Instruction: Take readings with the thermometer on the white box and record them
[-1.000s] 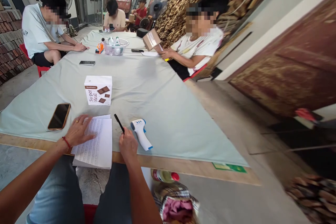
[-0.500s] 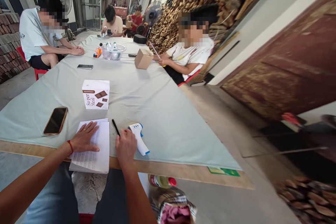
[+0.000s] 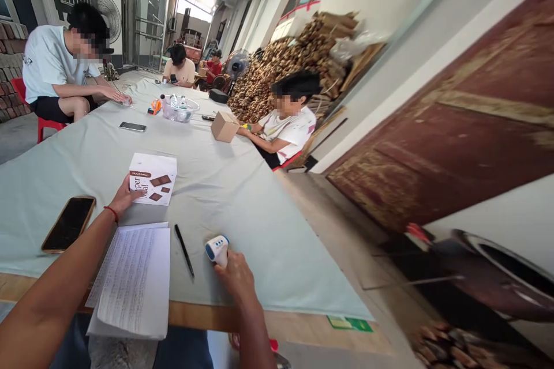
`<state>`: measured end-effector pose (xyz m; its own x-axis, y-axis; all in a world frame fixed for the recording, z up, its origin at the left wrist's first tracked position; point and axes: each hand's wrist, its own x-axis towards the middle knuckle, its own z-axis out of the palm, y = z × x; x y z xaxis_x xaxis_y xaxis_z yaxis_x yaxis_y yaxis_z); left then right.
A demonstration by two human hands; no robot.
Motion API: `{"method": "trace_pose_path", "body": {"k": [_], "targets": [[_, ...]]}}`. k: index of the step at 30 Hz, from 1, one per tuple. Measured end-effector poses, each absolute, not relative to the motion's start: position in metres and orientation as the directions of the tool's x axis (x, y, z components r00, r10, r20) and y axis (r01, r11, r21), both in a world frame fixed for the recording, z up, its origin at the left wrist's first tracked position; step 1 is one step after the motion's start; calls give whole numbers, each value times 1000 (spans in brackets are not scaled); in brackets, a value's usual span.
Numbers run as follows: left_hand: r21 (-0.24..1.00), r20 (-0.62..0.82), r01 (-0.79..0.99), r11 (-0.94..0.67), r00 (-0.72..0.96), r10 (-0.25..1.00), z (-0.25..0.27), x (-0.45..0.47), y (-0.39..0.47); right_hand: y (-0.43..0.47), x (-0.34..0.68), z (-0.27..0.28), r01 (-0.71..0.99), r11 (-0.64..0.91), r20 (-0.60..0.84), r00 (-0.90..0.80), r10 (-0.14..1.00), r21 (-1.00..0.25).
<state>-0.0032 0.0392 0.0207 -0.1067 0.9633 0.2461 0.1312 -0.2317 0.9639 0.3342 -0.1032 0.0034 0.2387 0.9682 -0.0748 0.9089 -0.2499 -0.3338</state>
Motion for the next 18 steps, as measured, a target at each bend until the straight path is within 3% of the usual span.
{"method": "trace_pose_path", "body": {"k": [4, 7, 10, 13, 18], "targets": [[964, 267, 55, -261, -165, 949, 9, 2, 43, -83, 315, 19, 606, -54, 74, 184, 980, -793], [957, 291, 83, -279, -258, 921, 3, 10, 40, -56, 271, 33, 267, 74, 108, 115, 987, -961], [967, 255, 90, -239, -298, 920, 5, 18, 39, -34, 230, 35, 30, 66, 66, -10, 998, -997], [977, 210, 108, -186, -297, 931, 9, 24, 41, -29, 208, 27, 32, 63, 59, -100, 993, -998], [982, 179, 99, -159, -249, 952, 11, 26, 42, -36, 194, 15, 73, 9, 0, -114, 994, -997]]}}
